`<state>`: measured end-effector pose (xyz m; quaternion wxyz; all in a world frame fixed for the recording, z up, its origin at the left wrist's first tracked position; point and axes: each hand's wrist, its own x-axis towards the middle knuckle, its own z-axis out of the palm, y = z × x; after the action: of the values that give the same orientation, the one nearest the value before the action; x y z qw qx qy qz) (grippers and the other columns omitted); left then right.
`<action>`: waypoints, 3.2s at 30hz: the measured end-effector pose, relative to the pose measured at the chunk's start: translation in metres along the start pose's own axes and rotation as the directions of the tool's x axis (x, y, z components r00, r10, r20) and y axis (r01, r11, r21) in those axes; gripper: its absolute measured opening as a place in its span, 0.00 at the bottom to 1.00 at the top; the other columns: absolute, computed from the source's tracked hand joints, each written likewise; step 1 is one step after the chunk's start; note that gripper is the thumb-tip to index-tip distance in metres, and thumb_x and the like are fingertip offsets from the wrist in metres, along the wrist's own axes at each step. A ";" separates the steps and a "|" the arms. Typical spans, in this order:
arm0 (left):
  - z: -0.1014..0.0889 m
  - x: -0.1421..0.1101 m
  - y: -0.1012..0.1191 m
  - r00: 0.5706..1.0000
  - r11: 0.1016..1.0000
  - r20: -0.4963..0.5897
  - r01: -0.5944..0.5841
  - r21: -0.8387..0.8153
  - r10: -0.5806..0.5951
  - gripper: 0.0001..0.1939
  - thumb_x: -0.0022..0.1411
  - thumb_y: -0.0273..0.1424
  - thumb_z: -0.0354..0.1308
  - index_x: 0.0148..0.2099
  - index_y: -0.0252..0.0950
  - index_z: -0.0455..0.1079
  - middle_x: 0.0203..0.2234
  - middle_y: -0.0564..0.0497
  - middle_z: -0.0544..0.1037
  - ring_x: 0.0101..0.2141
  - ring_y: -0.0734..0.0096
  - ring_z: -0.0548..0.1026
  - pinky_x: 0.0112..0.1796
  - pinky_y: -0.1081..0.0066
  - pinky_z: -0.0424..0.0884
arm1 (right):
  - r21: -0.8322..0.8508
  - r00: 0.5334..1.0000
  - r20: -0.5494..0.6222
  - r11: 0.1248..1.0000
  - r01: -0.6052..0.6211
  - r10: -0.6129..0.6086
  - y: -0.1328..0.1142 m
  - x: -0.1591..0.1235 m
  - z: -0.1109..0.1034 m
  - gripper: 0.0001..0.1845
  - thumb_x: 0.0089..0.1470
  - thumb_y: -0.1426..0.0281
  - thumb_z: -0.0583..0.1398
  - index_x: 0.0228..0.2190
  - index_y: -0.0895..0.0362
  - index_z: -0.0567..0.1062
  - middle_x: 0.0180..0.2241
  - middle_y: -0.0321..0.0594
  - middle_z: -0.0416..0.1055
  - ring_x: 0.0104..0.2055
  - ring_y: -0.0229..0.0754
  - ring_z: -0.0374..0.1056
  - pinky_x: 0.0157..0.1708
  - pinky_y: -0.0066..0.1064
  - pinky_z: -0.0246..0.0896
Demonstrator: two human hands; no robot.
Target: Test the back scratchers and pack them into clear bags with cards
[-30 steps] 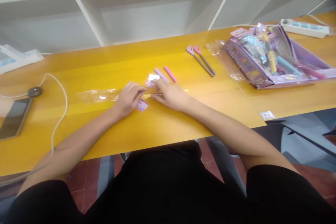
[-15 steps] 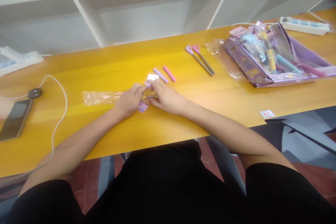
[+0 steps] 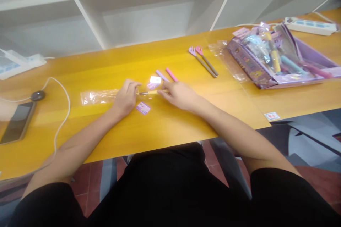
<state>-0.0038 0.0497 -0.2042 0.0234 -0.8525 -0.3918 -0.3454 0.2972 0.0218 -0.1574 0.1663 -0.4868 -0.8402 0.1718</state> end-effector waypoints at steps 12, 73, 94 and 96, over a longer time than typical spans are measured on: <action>0.001 -0.003 0.014 1.000 0.999 -0.010 -0.024 -0.046 0.023 0.14 0.85 0.32 0.49 0.61 0.40 0.75 0.49 0.45 0.79 0.46 0.62 0.79 0.48 0.62 0.80 | 0.206 0.994 0.000 0.972 0.111 -0.113 -0.014 -0.004 0.025 0.28 0.75 0.63 0.55 0.70 0.60 0.62 0.37 0.41 0.75 0.31 0.43 0.66 0.36 0.35 0.56; -0.008 -0.009 0.025 0.955 0.948 -0.046 -0.298 -0.111 0.294 0.11 0.82 0.33 0.56 0.63 0.43 0.65 0.50 0.43 0.81 0.49 0.55 0.80 0.51 0.52 0.80 | 0.046 0.756 -0.098 0.756 0.652 -0.647 -0.018 -0.014 0.023 0.19 0.84 0.69 0.50 0.50 0.53 0.81 0.50 0.41 0.85 0.44 0.42 0.78 0.44 0.35 0.69; 0.002 -0.008 0.004 0.954 0.958 0.092 -0.285 -0.036 0.287 0.15 0.82 0.40 0.61 0.63 0.40 0.72 0.56 0.39 0.81 0.56 0.49 0.78 0.56 0.52 0.75 | -0.424 0.428 -0.193 0.469 0.775 -0.883 -0.024 -0.020 0.025 0.09 0.81 0.76 0.58 0.50 0.55 0.79 0.45 0.32 0.84 0.35 0.33 0.74 0.31 0.32 0.65; 0.002 -0.009 0.003 0.957 0.966 0.134 -0.253 -0.055 0.258 0.25 0.79 0.47 0.64 0.68 0.38 0.69 0.61 0.34 0.79 0.58 0.45 0.76 0.58 0.48 0.74 | -0.409 0.472 -0.211 0.516 0.753 -0.856 -0.025 -0.020 0.028 0.08 0.82 0.72 0.59 0.48 0.54 0.79 0.43 0.32 0.84 0.32 0.33 0.71 0.29 0.33 0.63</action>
<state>-0.0047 0.0422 -0.2105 0.0243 -0.9183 -0.2725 -0.2863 0.2747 -0.0108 -0.1735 0.3250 -0.0698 -0.9328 -0.1391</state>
